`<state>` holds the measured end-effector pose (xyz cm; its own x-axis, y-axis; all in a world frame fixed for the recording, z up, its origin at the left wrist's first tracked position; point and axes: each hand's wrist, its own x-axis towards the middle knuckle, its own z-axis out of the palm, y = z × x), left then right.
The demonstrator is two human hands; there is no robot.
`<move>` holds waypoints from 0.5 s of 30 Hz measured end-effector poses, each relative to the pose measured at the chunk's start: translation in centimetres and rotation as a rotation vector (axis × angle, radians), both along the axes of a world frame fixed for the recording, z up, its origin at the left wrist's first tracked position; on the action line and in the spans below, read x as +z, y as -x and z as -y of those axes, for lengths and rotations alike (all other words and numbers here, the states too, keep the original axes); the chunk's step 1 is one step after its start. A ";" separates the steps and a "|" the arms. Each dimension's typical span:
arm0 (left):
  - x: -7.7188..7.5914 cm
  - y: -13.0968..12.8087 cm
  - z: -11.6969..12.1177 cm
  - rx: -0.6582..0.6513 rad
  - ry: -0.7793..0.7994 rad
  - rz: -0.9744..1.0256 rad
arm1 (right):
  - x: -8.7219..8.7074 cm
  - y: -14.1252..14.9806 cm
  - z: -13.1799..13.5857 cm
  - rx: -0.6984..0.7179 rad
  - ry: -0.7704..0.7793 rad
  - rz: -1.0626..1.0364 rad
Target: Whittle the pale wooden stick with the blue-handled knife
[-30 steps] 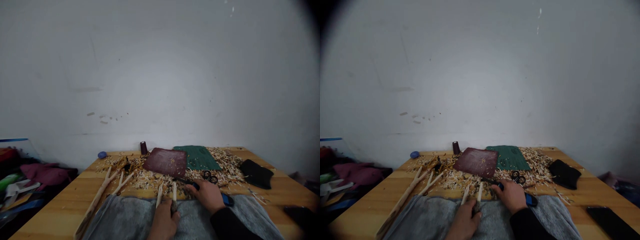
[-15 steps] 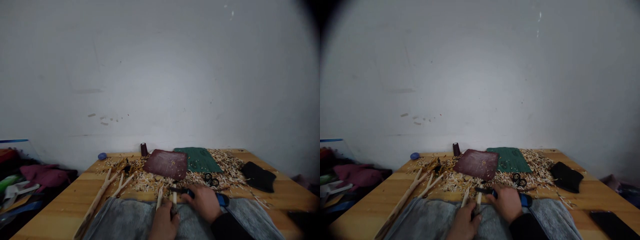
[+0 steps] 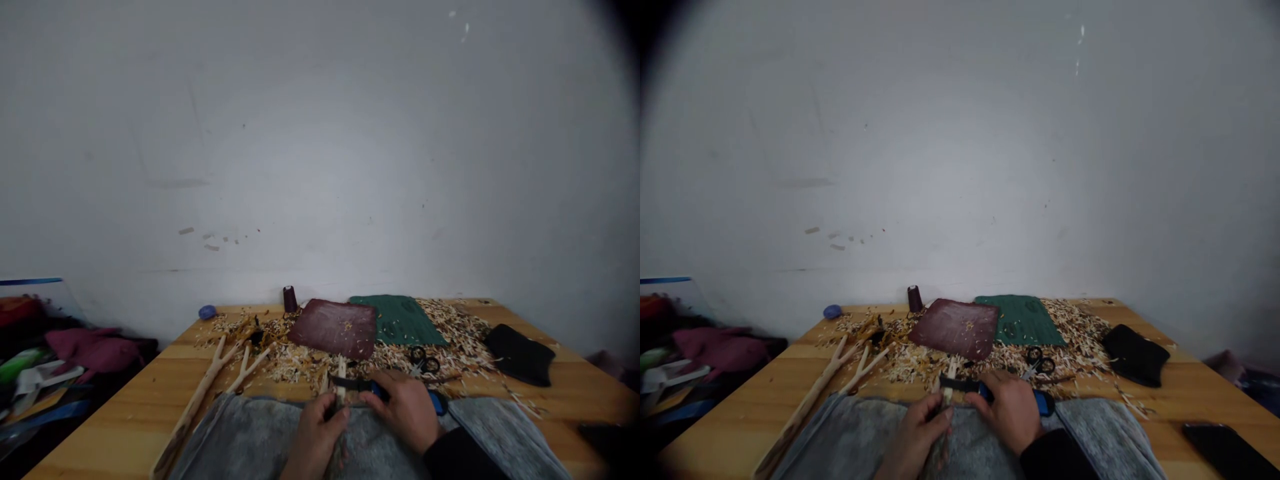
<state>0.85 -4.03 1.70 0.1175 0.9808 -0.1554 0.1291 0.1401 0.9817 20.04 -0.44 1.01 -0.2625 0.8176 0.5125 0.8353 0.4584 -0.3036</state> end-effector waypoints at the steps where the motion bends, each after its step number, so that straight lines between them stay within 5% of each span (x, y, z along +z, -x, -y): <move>1: 0.1 0.0 0.0 -0.018 0.000 0.022 | -0.2 -0.6 -0.4 -0.048 -0.014 -0.013; 5: -0.2 -0.2 -0.1 -0.073 0.009 0.119 | -0.5 -1.9 -1.1 -0.121 -0.044 -0.052; 11: -1.2 0.0 -0.4 -0.069 -0.009 0.182 | 0.1 0.5 0.5 0.131 -0.098 -0.047; 15: -1.0 0.1 -0.3 -0.072 -0.012 0.215 | -0.4 0.1 -0.1 0.011 -0.141 -0.059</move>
<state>0.74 -3.70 0.73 0.2163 0.9704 -0.1075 -0.0743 0.1262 0.9892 19.99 -0.36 0.58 -0.2373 0.7333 0.6371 0.8125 0.5093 -0.2836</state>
